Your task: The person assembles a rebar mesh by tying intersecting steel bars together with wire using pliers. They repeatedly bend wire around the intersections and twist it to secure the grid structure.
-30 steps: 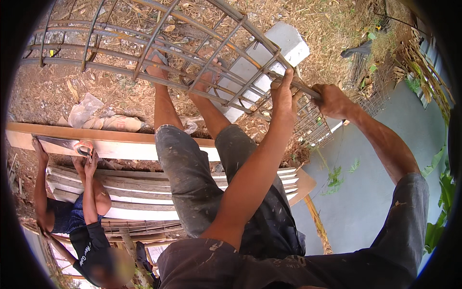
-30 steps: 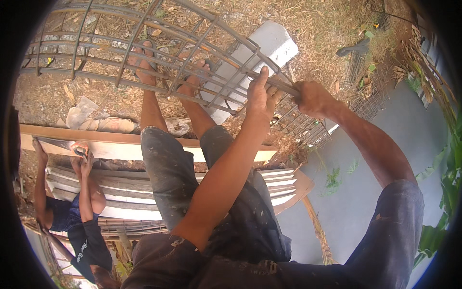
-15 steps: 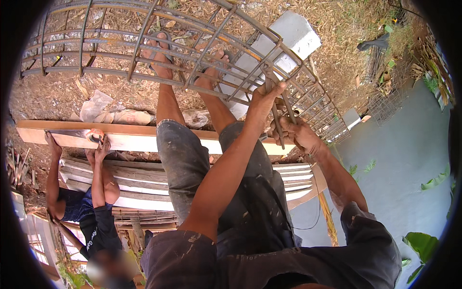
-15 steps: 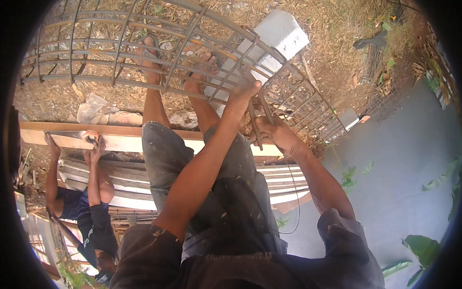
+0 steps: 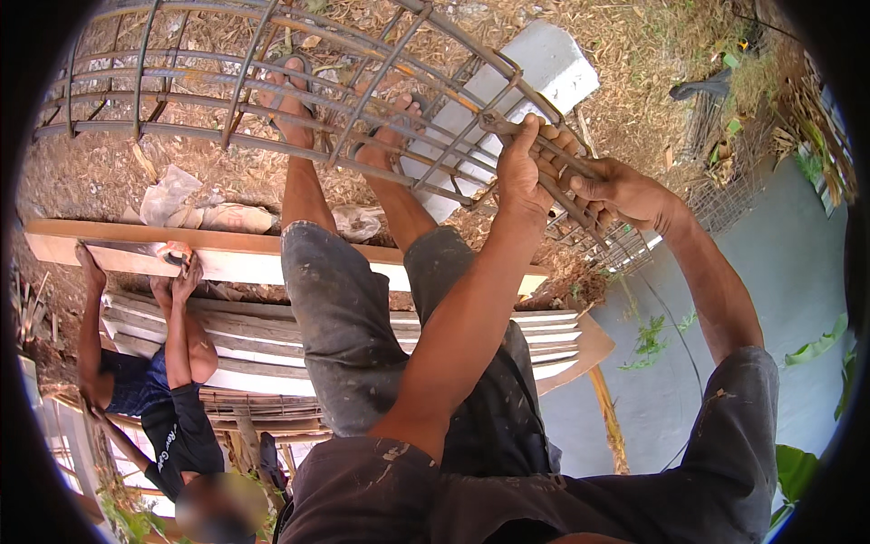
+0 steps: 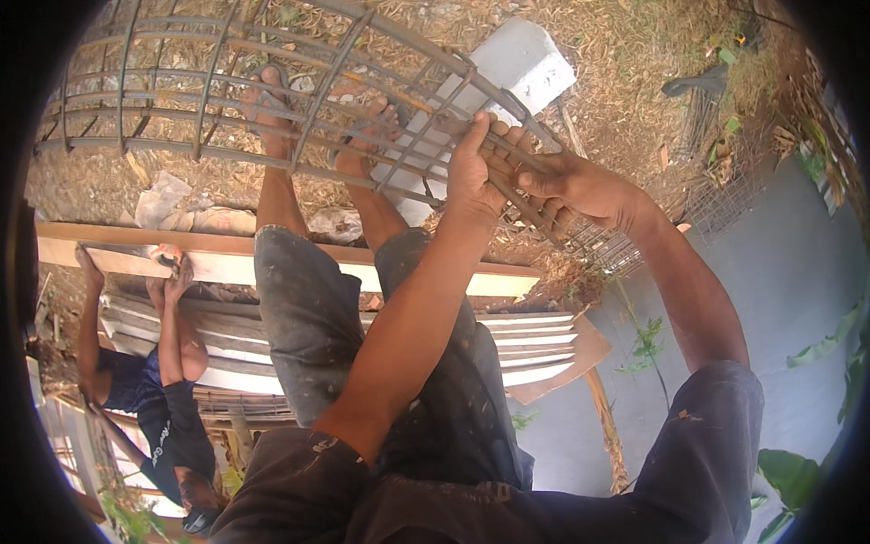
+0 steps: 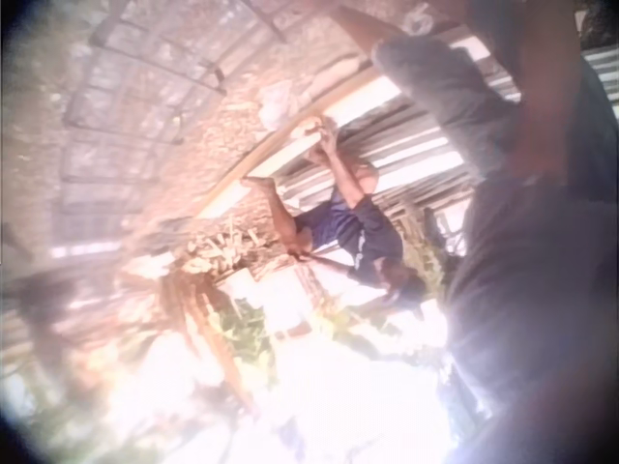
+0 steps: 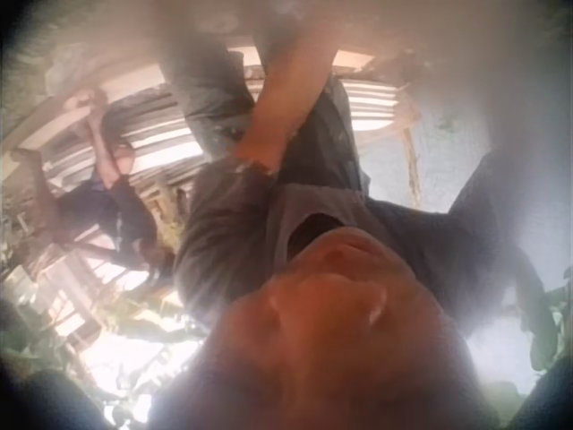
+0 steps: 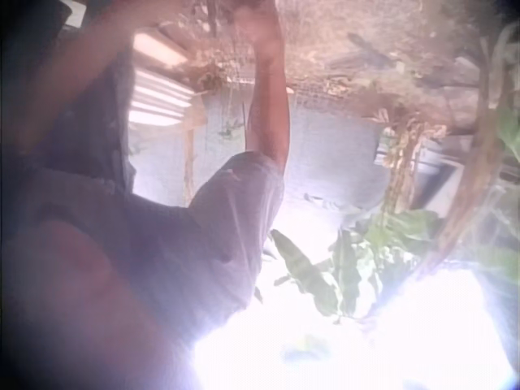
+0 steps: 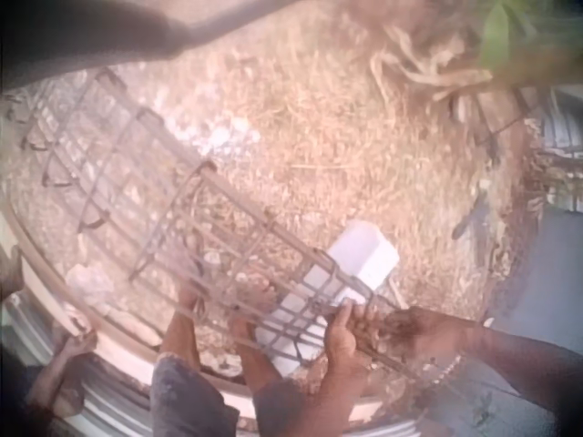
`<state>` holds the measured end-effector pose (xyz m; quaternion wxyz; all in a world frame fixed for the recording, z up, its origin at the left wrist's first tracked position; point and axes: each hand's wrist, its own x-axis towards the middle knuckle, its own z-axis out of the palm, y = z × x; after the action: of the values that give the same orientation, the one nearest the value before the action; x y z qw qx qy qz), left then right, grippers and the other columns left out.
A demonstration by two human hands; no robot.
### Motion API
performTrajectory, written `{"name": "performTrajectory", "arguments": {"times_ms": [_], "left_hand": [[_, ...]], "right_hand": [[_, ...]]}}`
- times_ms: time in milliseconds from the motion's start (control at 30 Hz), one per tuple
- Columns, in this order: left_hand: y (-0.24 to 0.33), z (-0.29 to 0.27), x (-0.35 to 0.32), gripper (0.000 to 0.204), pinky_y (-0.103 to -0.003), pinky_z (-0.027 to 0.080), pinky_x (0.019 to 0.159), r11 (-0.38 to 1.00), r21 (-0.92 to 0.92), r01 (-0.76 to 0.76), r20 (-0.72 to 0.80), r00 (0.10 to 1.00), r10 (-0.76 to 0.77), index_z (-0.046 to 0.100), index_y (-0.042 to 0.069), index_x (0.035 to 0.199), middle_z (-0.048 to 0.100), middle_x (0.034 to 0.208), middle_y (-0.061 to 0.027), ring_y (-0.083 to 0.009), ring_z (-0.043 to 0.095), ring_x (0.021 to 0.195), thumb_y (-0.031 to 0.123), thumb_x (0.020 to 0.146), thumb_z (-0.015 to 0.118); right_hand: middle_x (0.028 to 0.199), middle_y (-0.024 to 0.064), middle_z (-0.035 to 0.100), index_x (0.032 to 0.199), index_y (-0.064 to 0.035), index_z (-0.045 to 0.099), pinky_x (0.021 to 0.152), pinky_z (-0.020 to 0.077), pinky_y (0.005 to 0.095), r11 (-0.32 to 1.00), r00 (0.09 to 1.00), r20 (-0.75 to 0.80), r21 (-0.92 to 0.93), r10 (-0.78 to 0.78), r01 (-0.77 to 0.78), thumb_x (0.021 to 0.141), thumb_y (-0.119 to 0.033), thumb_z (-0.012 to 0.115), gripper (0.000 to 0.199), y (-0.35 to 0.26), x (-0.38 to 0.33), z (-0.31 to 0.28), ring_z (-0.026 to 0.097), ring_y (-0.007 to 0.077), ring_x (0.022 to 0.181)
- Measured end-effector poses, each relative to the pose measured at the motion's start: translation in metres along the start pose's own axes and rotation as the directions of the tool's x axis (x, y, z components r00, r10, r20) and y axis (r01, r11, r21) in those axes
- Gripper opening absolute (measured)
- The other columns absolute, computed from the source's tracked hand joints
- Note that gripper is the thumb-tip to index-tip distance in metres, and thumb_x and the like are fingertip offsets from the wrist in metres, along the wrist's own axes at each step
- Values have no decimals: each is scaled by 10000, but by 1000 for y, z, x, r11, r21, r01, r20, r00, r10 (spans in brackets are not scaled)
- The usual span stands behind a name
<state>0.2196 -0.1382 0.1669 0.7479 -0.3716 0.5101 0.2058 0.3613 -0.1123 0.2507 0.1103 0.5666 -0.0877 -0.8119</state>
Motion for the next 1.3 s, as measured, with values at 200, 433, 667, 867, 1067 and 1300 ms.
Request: {"name": "performTrajectory", "arguments": {"times_ms": [200,433,667,867,1067,1300], "left_hand": [[-19,36,22,179,-369,513,653,959,-256,-118,-159,984,78,498,93,860,473,684,9,-143,489,628,235,953,556],[-25,40,28,284,-389,514,714,980,-117,-164,-269,955,128,514,52,935,518,754,-53,-211,550,698,309,919,631],[12,-39,-2,282,-435,525,737,969,172,180,133,970,-204,526,87,1034,590,796,-67,-261,614,784,286,890,667],[-23,4,9,141,-305,430,426,959,234,-159,-228,950,213,536,-7,800,520,616,-51,-168,494,464,57,912,593],[-36,29,17,158,-288,393,433,974,89,-208,-396,890,226,521,5,829,536,646,-34,-117,481,495,93,903,629],[-31,28,27,383,-413,475,574,837,528,144,-645,710,284,573,-74,989,636,730,-160,-266,606,647,232,800,702]], "right_hand": [[1067,146,550,1390,-46,379,911,439,412,-66,705,-303,-893,-642,-444,820,-204,664,658,2,-15,36,561,282,1032],[1025,145,578,1278,-32,460,805,485,417,46,694,-322,-922,-644,-385,872,-100,536,418,13,5,-4,611,287,936],[871,138,637,1069,15,605,765,548,403,946,975,-218,-309,34,-102,852,-182,672,301,21,9,35,652,286,844],[1110,196,600,1292,72,432,969,474,439,720,842,-519,-640,-150,-266,729,-181,762,700,26,4,55,588,343,1093],[1090,269,607,1173,-47,446,859,491,500,564,632,-685,-701,-363,-436,846,-194,608,393,43,33,40,614,414,1005],[894,272,655,1170,-1,526,835,503,472,658,823,-457,-740,-338,-141,785,-292,696,512,66,46,27,641,412,931]]}}
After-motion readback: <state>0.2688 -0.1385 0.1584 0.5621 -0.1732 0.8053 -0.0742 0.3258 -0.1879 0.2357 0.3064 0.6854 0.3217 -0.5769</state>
